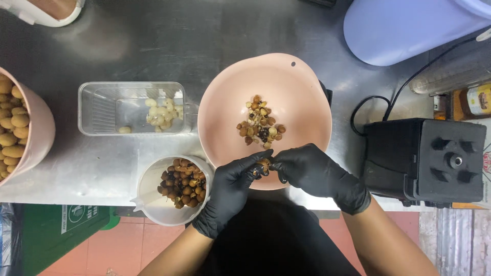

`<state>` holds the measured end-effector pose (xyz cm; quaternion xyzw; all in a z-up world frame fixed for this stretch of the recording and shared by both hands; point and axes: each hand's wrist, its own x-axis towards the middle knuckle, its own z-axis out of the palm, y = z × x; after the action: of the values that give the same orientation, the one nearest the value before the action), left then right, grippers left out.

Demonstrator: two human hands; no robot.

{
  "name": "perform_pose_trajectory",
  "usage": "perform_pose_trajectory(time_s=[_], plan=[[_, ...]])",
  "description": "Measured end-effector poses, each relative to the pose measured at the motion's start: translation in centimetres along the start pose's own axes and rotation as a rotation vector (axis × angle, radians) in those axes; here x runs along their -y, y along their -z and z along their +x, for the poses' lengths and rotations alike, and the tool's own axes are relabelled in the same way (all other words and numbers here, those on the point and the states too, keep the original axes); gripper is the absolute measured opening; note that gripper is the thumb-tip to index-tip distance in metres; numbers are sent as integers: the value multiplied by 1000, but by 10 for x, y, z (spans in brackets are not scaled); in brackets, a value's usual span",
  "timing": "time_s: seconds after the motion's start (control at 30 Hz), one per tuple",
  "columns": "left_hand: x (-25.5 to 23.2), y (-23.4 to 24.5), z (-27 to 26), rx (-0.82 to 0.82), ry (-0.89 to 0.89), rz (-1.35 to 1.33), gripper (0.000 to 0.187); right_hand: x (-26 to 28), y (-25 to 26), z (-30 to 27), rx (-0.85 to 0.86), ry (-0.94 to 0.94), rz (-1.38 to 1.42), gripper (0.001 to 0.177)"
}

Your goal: Peel and deseed longan fruit using hands and a small wooden tool.

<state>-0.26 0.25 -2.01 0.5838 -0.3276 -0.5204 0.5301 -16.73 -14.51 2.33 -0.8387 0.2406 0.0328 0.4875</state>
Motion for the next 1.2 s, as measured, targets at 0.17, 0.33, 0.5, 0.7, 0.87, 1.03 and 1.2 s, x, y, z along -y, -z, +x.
perform_pose_trajectory(time_s=[0.17, 0.33, 0.5, 0.7, 0.87, 1.03, 1.2], plan=[[15, 8, 7, 19, -6, 93, 46, -13, -2, 14, 28, 31, -2, 22], [19, 17, 17, 62, 21, -26, 40, -26, 6, 27, 111, 295, -139, 18], [43, 28, 28, 76, 49, 172, 48, -26, -16, 41, 24, 119, -7, 26], [20, 25, 43, 197, 187, -138, 35, -43, 12, 35, 225, -306, 332, 16], [18, 14, 54, 172, 199, -189, 36, -53, 10, 35, 232, -239, 370, 18], [43, 22, 61, 40, 213, -191, 34, -72, 4, 29, 52, 123, 131, 19], [30, 24, 60, 62, 215, -167, 37, -65, -12, 25, -158, -427, 620, 23]])
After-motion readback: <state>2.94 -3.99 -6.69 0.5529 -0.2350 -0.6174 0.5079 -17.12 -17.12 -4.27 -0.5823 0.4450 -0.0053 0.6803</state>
